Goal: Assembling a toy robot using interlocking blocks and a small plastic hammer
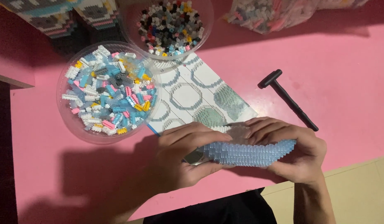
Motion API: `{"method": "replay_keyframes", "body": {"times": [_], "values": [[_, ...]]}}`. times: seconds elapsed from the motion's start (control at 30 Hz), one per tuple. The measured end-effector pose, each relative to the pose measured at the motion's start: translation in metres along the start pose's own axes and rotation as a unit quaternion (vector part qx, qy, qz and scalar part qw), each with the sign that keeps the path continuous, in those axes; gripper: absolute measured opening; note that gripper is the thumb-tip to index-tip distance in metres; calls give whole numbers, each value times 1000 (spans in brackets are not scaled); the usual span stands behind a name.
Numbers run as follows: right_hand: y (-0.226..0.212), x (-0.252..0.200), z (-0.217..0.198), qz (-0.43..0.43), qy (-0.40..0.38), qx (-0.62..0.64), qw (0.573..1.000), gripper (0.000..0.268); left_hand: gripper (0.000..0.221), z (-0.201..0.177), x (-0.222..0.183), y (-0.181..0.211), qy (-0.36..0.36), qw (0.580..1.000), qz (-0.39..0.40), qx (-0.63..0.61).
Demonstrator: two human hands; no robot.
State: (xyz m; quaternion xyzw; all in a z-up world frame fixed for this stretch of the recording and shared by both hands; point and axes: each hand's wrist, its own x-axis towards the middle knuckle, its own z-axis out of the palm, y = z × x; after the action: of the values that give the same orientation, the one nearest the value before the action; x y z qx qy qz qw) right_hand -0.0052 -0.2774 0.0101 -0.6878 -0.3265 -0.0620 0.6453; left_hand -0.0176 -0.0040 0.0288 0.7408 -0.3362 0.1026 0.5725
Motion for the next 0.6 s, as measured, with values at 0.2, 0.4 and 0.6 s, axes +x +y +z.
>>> {"method": "replay_keyframes", "body": {"times": [0.2,0.4,0.6], "values": [[-19,3,6,15,26,-84,996,59,52,3,-2,1,7,999,-31,-20],[-41,30,20,-3,-9,-140,990,38,50,-1,0,4,-15,999,-12,-41],[-44,38,25,-45,-48,-185,981,40,47,-2,3,2,-15,995,-20,-101]]}}
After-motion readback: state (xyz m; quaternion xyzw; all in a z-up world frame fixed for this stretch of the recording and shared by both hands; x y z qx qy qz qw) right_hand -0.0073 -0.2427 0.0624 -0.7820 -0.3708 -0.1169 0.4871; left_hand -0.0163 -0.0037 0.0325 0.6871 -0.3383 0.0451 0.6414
